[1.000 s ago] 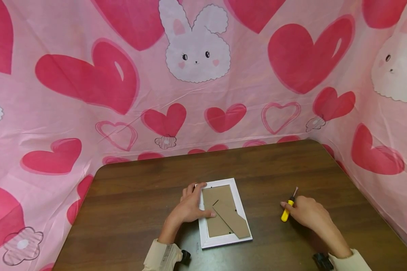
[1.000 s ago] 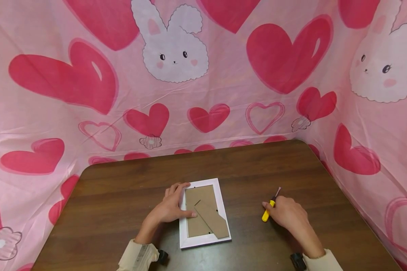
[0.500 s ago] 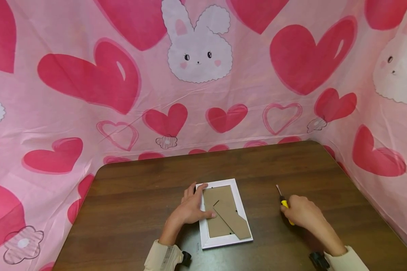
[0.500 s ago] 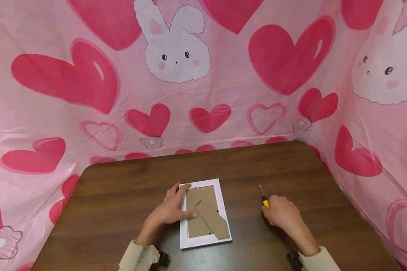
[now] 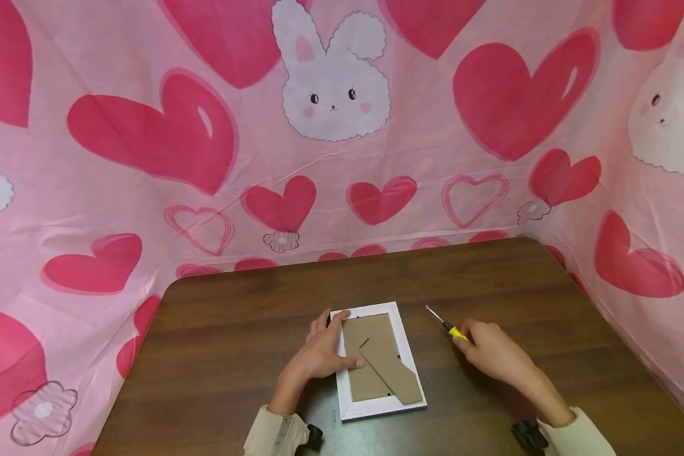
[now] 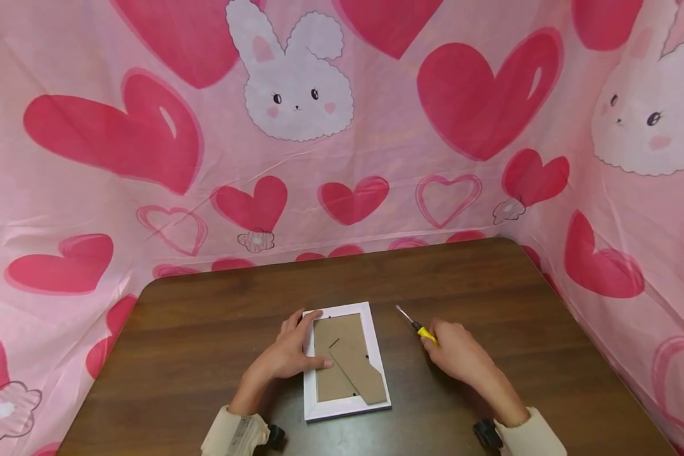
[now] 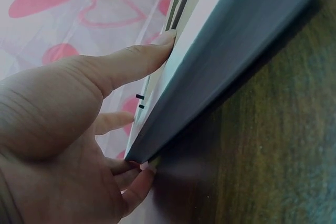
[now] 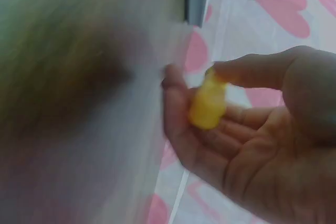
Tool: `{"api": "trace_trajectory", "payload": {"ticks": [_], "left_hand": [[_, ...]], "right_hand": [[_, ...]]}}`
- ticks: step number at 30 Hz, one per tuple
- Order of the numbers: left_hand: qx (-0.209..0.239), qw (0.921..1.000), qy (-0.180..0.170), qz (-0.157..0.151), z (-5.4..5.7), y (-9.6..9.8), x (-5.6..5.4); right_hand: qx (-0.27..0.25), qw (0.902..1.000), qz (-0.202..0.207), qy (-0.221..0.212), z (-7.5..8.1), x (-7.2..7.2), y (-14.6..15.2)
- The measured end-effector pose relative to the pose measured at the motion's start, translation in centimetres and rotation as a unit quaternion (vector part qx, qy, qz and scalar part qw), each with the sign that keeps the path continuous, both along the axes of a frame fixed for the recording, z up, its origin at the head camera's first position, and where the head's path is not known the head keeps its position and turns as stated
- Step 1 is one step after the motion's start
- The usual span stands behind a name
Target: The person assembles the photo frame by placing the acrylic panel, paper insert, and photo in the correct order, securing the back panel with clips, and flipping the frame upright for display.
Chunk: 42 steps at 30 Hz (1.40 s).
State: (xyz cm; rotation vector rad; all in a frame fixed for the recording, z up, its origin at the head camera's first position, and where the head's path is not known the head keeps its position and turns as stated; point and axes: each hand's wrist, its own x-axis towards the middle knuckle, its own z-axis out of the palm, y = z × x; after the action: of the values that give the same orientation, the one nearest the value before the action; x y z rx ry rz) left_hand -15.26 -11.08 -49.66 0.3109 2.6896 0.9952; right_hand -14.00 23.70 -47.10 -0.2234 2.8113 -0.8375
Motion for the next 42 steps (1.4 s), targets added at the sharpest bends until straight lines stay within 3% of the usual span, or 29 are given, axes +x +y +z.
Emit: {"api": "trace_trajectory", "payload": {"ticks": [6,12,18,23,33,42], "left_hand": [[-0.003,1.0,-0.001,-0.001,0.0,0.0,0.1],[-0.008,1.0,0.005,-0.002,0.2,-0.1,0.5],[-0.012,0.9997,0.017,-0.011,0.2,-0.5,1.2],[-0.033,0.9979,0.035,-0.043,0.3,-0.3,1.6],[-0.06,0.9959,0.042,-0.054,0.4,-0.1,1.5],[-0.057,0.9963,0.035,-0.054,0.4,-0.1,1.5]], "right_hand": [[-0.042,0.9941,0.079,0.061,0.3,-0.8,-1.9],[-0.064,0.9856,0.13,0.088,0.7,-2.1,-3.5],[-0.07,0.986,0.128,0.081,0.7,-3.2,-4.5],[-0.074,0.9861,0.127,0.078,0.6,-4.1,-5.4],[-0.065,0.9796,0.168,0.09,1.2,-6.4,-8.4],[-0.162,0.9784,0.113,0.061,1.4,-7.7,-10.0]]}}
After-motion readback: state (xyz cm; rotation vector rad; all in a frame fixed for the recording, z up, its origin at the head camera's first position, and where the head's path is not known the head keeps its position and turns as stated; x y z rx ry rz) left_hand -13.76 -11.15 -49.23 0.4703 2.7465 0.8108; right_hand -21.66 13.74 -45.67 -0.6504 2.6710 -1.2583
